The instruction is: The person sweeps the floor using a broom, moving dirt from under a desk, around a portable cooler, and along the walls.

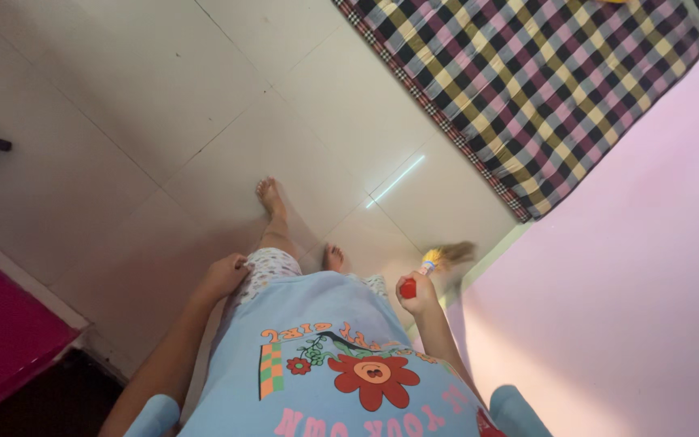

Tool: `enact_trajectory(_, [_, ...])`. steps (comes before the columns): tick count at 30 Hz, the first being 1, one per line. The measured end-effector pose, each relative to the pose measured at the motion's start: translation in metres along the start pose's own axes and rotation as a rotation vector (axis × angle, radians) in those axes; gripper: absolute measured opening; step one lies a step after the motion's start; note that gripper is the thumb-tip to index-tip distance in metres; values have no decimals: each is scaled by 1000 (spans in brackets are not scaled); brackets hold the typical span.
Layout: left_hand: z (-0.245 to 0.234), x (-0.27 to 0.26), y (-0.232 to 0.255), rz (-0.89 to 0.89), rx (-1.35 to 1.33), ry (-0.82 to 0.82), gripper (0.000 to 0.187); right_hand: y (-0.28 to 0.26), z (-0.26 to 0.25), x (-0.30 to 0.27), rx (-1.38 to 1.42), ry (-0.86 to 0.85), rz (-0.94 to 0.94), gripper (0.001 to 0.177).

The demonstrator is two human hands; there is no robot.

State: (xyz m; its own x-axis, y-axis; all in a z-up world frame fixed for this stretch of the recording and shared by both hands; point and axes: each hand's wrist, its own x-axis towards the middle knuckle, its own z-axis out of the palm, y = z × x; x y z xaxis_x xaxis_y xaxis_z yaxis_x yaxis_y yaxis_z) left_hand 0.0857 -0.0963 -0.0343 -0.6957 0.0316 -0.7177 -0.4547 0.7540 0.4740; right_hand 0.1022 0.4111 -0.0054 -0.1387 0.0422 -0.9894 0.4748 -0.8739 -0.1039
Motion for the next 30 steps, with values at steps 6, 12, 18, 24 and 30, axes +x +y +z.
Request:
enact_trajectory(6, [-38, 4, -45, -75, -178, 41, 45, 85, 96, 46, -325, 11, 97, 23])
enact_trajectory(12, [-91, 0, -102, -313, -128, 48, 44, 200, 239, 52, -671, -274, 75, 40])
enact_trajectory(18, [-122, -6, -118, -319, -223, 145, 44, 229, 423, 71, -910, -212, -19, 61])
enact_trajectory(24, [-133, 11, -111, -335, -339, 128, 42, 219, 550, 87, -986, -241, -78, 63])
enact_trajectory(30, [-161, 24, -90, -366, -438, 178, 44, 183, 675, 127, -1118, -346, -21, 54])
